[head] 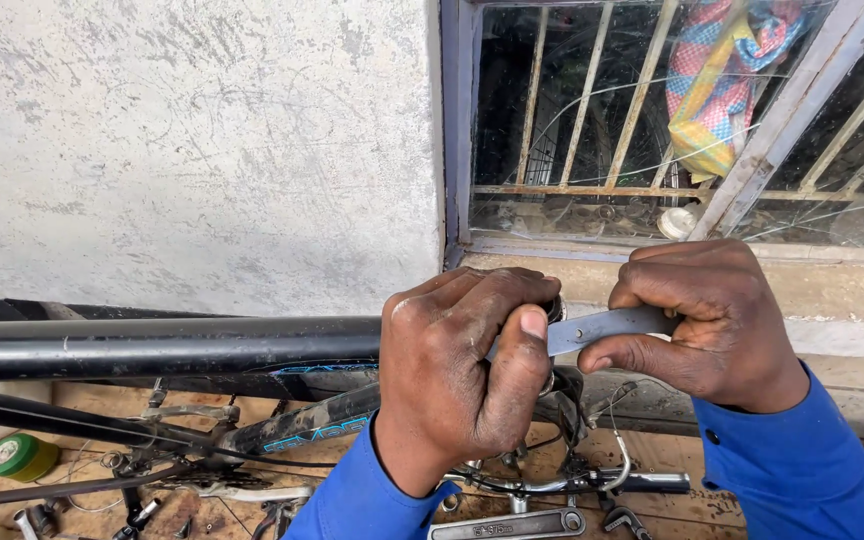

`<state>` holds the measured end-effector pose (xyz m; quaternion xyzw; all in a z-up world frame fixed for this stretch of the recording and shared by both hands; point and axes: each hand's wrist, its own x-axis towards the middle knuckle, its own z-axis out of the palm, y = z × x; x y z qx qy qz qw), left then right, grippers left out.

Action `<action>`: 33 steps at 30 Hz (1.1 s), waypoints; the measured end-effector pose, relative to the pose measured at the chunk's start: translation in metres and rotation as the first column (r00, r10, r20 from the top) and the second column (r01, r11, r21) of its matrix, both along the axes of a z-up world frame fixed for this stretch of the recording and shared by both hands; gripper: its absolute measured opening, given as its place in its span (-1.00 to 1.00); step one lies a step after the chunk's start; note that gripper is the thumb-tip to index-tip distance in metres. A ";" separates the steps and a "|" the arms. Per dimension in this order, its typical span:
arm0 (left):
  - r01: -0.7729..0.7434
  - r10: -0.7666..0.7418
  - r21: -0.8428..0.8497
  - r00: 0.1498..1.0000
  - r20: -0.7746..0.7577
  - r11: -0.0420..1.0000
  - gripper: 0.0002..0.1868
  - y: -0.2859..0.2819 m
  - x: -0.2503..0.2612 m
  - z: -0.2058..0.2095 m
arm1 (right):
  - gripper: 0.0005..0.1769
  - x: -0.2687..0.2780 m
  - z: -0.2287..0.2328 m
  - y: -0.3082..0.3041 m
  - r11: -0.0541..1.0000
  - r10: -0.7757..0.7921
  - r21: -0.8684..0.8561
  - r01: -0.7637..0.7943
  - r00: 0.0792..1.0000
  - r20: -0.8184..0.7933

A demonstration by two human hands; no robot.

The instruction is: The person uses a metal file to smooth the interior of the bicycle's head tube. They then wipe the area with a cloth and proceed to work on the handlebars, using a wrench to tighten bolts and adjusting the brake cables.

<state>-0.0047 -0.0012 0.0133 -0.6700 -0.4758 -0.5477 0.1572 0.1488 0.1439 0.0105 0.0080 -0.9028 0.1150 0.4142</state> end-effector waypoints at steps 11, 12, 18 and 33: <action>0.036 -0.032 -0.055 0.998 0.062 0.998 -0.56 -0.017 0.005 0.000 | -0.60 0.043 0.017 -0.012 0.937 -0.326 0.248 0.248 0.877 0.353; 0.041 -0.035 -0.057 0.994 0.104 0.998 -0.51 -0.018 0.005 0.000 | -0.61 0.046 0.014 -0.020 0.920 -0.388 0.216 0.328 0.841 0.378; 0.030 -0.014 -0.083 0.982 0.187 0.996 -0.42 -0.020 0.005 0.003 | -0.62 0.071 0.000 -0.060 0.785 -0.580 0.038 0.618 0.713 0.394; 0.011 0.029 -0.310 0.992 0.123 0.951 -0.34 -0.018 0.013 0.018 | -0.35 0.055 -0.004 -0.112 0.562 -0.792 0.043 0.826 0.523 0.316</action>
